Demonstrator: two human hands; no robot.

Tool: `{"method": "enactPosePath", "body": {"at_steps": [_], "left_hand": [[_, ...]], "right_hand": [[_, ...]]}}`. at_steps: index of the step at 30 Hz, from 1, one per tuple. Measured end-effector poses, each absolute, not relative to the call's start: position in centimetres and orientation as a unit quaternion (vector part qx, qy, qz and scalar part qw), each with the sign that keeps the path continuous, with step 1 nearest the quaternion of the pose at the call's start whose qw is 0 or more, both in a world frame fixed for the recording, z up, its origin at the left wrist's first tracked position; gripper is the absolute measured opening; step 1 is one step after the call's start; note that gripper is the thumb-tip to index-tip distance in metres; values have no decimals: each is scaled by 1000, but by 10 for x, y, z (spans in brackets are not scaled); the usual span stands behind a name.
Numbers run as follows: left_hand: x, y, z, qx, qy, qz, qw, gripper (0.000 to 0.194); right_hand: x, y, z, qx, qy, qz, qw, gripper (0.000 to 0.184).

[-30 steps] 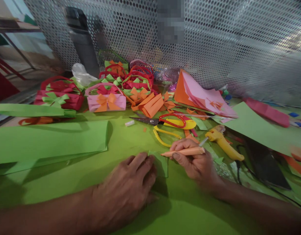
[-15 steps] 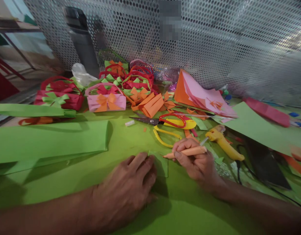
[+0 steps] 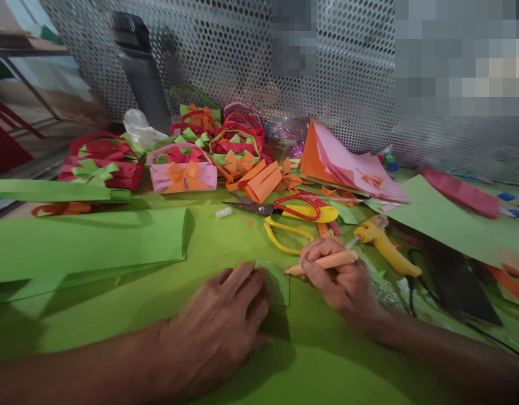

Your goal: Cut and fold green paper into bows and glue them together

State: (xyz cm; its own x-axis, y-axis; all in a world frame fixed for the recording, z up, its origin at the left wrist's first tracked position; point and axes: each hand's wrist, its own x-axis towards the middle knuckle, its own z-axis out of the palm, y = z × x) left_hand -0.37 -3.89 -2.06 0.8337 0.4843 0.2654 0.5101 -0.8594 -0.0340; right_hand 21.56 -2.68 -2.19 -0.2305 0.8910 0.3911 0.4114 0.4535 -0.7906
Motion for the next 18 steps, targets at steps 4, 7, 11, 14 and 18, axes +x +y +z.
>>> {"method": "enactPosePath", "body": {"at_steps": [4,7,11,14,18], "left_hand": [[-3,-39,-20,-956,-259,-125,53,42],[-2,-39,-19,-957,-258,-124,50,40],[-3,-39,-20,-957,-261,-120,45,38],[-3,-39,-22,-957,-260,-123,48,39],[-4,-40,-22,-956,-259,-125,55,41]], "right_hand": [[215,-27,-21,-445,-732,275,437,10],[215,-27,-20,-442,-732,274,440,10],[216,-28,-19,-436,-732,275,446,10],[216,-27,-19,-439,-735,270,440,13],[217,-27,-20,-439,-740,258,439,13]]}}
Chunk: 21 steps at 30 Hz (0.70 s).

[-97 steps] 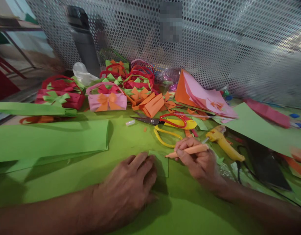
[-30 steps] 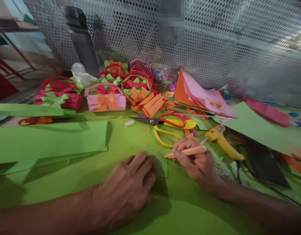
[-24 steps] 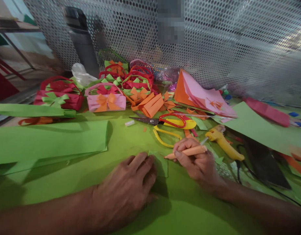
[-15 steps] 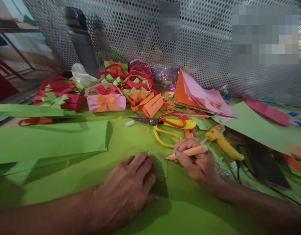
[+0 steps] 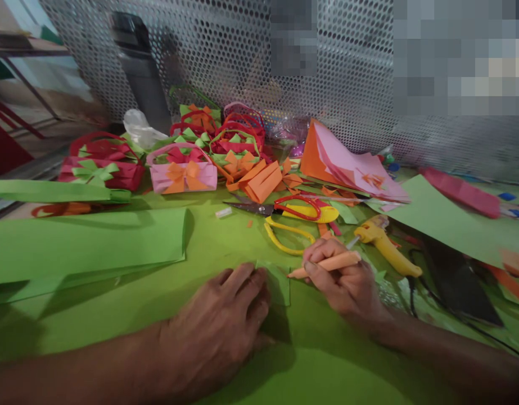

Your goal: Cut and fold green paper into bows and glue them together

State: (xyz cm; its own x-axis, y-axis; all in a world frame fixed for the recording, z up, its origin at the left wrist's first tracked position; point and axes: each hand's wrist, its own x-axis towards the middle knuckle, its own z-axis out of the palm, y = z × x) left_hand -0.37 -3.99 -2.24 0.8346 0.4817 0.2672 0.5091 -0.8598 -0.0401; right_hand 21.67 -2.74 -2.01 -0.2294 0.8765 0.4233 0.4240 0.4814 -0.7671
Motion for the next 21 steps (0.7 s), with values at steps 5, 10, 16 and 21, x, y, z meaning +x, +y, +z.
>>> {"method": "enactPosePath", "body": {"at_steps": [5,10,16,21], "left_hand": [[-4,-40,-24,-957,-259,-122,51,42],[-4,-40,-24,-956,-261,-122,57,44],[-3,-40,-22,-956,-259,-125,60,44],[-2,-39,-22,-955,-263,-122,62,45]], "right_hand": [[218,-29,-20,-439,-739,261,439,13],[218,-29,-21,-440,-737,270,437,13],[219,-30,-22,-439,-733,281,437,13],[219,-30,-21,-441,-733,280,435,13]]}}
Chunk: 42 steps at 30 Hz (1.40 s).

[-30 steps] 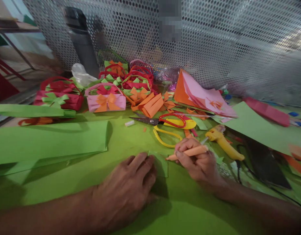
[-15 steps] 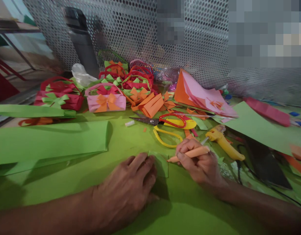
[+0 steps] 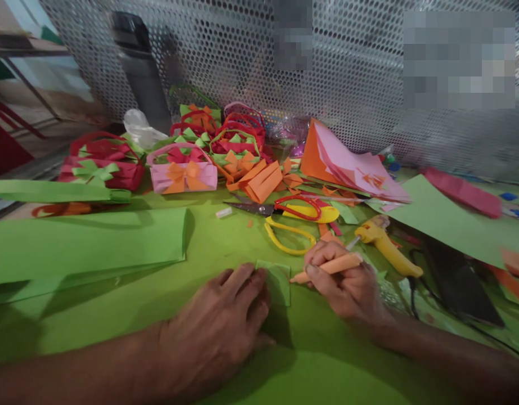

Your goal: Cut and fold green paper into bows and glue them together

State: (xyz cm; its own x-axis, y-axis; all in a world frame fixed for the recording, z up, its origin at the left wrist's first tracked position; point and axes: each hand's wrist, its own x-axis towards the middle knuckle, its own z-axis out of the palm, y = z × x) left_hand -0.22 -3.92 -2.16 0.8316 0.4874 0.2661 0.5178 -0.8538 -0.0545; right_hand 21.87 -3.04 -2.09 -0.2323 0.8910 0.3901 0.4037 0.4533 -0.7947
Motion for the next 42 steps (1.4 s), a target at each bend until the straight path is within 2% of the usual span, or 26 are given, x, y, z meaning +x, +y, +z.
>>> {"method": "enactPosePath", "body": {"at_steps": [8,11,13,15,18,21,26,30,34,42], "left_hand": [[-3,-40,-24,-957,-259,-120,61,47],[-3,-39,-22,-957,-262,-109,52,41],[-3,-38,-20,-960,-264,-88,42,39],[-3,-38,-17,-962,-264,-62,37,39],[-1,-38,-14,-961,-273,-39,23,37],[0,-39,-12,-959,-282,-32,1,40],[2,-41,-10,-951,-307,-20,-7,39],[2,-41,-8,-949,-313,-25,5,32],[-2,-31,-12,-935,-344,-88,4,19],[-15,-5,-24,-913,-369,-166,55,20]], "right_hand": [[219,-33,-20,-434,-723,308,441,11],[221,-31,-12,-425,-727,255,476,8],[224,-28,-5,-410,-758,188,470,7],[227,-26,2,-380,-824,96,409,9],[230,-26,12,-345,-907,-77,227,12],[226,-33,18,-358,-906,-215,76,14],[219,-47,15,-393,-872,-290,-35,13],[216,-49,19,-419,-856,-299,-53,16],[205,-39,26,-422,-851,-309,-47,16],[185,-5,20,-447,-845,-294,-20,14]]}}
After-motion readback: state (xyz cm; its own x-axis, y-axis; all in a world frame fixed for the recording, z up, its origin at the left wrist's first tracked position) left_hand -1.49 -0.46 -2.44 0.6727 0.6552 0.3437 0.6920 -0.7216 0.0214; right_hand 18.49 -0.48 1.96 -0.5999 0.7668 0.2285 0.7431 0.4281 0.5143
